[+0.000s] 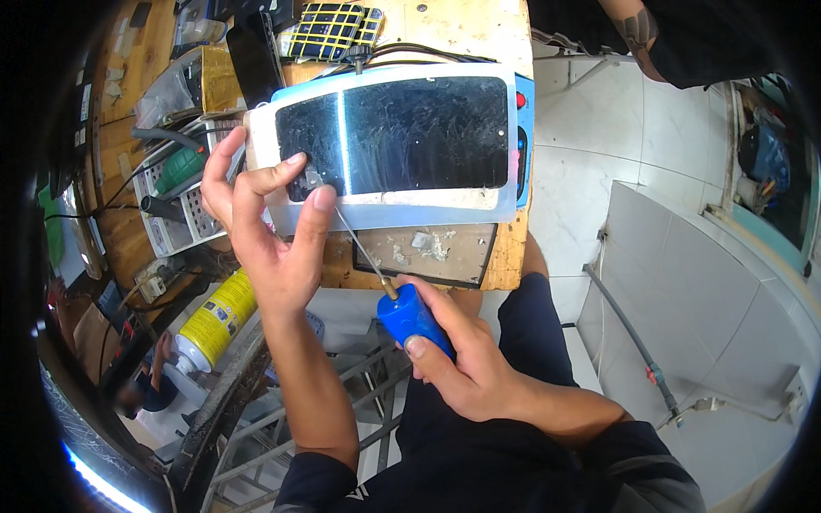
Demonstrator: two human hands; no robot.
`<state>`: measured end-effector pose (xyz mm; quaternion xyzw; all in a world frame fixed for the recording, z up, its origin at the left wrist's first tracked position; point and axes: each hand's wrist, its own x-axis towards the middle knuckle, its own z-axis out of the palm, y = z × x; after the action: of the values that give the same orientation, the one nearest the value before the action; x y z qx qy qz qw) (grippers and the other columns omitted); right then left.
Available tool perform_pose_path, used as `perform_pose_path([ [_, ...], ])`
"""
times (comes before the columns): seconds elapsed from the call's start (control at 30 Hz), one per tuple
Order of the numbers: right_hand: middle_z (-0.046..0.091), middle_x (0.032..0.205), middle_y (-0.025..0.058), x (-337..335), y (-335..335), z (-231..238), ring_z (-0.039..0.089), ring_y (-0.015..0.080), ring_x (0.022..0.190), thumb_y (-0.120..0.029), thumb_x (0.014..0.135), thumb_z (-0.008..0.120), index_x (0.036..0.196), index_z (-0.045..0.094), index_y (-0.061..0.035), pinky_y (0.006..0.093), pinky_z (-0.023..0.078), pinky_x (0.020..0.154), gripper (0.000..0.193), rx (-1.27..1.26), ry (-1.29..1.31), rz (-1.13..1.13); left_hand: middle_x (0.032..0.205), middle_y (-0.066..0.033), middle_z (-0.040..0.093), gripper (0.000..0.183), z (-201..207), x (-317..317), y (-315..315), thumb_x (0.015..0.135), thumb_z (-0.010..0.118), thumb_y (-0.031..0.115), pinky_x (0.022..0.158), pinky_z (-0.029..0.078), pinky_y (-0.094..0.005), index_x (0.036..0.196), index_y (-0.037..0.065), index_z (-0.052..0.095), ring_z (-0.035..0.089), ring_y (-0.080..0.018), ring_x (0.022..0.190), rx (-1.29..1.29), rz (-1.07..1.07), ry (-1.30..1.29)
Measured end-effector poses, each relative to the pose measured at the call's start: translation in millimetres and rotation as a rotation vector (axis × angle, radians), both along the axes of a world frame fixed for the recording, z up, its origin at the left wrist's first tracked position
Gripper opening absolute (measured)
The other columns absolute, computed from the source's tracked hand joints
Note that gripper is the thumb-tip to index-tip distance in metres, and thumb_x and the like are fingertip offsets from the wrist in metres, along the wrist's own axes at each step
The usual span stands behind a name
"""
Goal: The person uses a heated precision tool to carefully scrape and lift the broken glass from a smartphone screen clamped in a holder. They repeatedly apply the tool along the edges and surface to separate the glass from the underlying display, then remove the detached glass pieces.
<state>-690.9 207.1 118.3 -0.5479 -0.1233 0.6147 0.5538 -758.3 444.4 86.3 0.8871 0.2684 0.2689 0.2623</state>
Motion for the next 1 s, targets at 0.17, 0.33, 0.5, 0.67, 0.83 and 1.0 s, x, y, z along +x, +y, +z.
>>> perform_pose_path([
  [0.17,0.066,0.106,0.0145,4.7,0.3,4.0,0.066,0.0133,0.076,-0.023,0.109,0.052,0.161,0.031,0.0031,0.0290,0.056,0.072,0.062,-0.021,-0.011,0.006,0.151,-0.0189,0.049,0.016,4.0,2.3,1.3,0.090,0.083,0.023,0.120,0.024,-0.0509,0.099,0.012,0.076,0.039,-0.0356,0.144,-0.026,0.007,0.018],
  [0.33,0.066,0.106,0.0139,13.3,8.2,1.1,0.065,0.0124,0.076,-0.024,0.109,0.052,0.161,0.032,0.0022,0.0285,0.055,0.072,0.061,0.003,0.041,0.064,0.148,-0.0202,0.052,0.015,2.2,2.4,12.3,0.091,0.081,0.028,0.122,0.020,-0.0561,0.096,0.014,0.079,0.033,-0.0423,0.147,-0.045,0.032,0.034],
  [0.5,0.064,0.107,0.0130,19.7,15.5,-1.4,0.061,0.0103,0.073,-0.019,0.111,0.053,0.159,0.035,0.0007,0.0267,0.053,0.067,0.055,0.052,0.102,0.057,0.157,-0.0220,0.045,0.027,-4.1,-6.1,12.6,0.098,0.065,0.037,0.125,0.014,-0.0563,0.109,0.018,0.080,0.027,-0.0438,0.151,-0.167,-0.003,-0.023],
  [0.67,0.065,0.107,0.0136,24.8,17.5,-0.1,0.065,0.0135,0.077,-0.026,0.110,0.053,0.161,0.033,0.0001,0.0279,0.054,0.072,0.061,0.006,0.154,0.073,0.163,-0.0251,0.035,0.041,-7.8,-13.2,8.1,0.091,0.061,0.044,0.125,0.010,-0.0581,0.116,0.017,0.079,0.021,-0.0457,0.153,-0.264,-0.043,-0.063],
  [0.83,0.065,0.108,0.0144,21.6,17.2,0.7,0.065,0.0138,0.077,-0.027,0.110,0.053,0.161,0.032,0.0012,0.0286,0.055,0.072,0.062,0.013,0.127,0.084,0.163,-0.0255,0.035,0.038,-11.6,-10.3,7.5,0.089,0.064,0.040,0.125,0.010,-0.0583,0.114,0.016,0.079,0.021,-0.0457,0.153,-0.309,-0.020,-0.114],
  [1.0,0.065,0.107,0.0141,21.7,15.8,0.1,0.062,0.0108,0.074,-0.023,0.111,0.055,0.160,0.035,0.0001,0.0270,0.053,0.068,0.057,0.009,0.141,0.030,0.162,-0.0262,0.036,0.033,-13.7,-8.5,4.0,0.084,0.068,0.029,0.125,0.010,-0.0578,0.113,0.016,0.078,0.022,-0.0452,0.153,-0.280,-0.041,-0.134],
])
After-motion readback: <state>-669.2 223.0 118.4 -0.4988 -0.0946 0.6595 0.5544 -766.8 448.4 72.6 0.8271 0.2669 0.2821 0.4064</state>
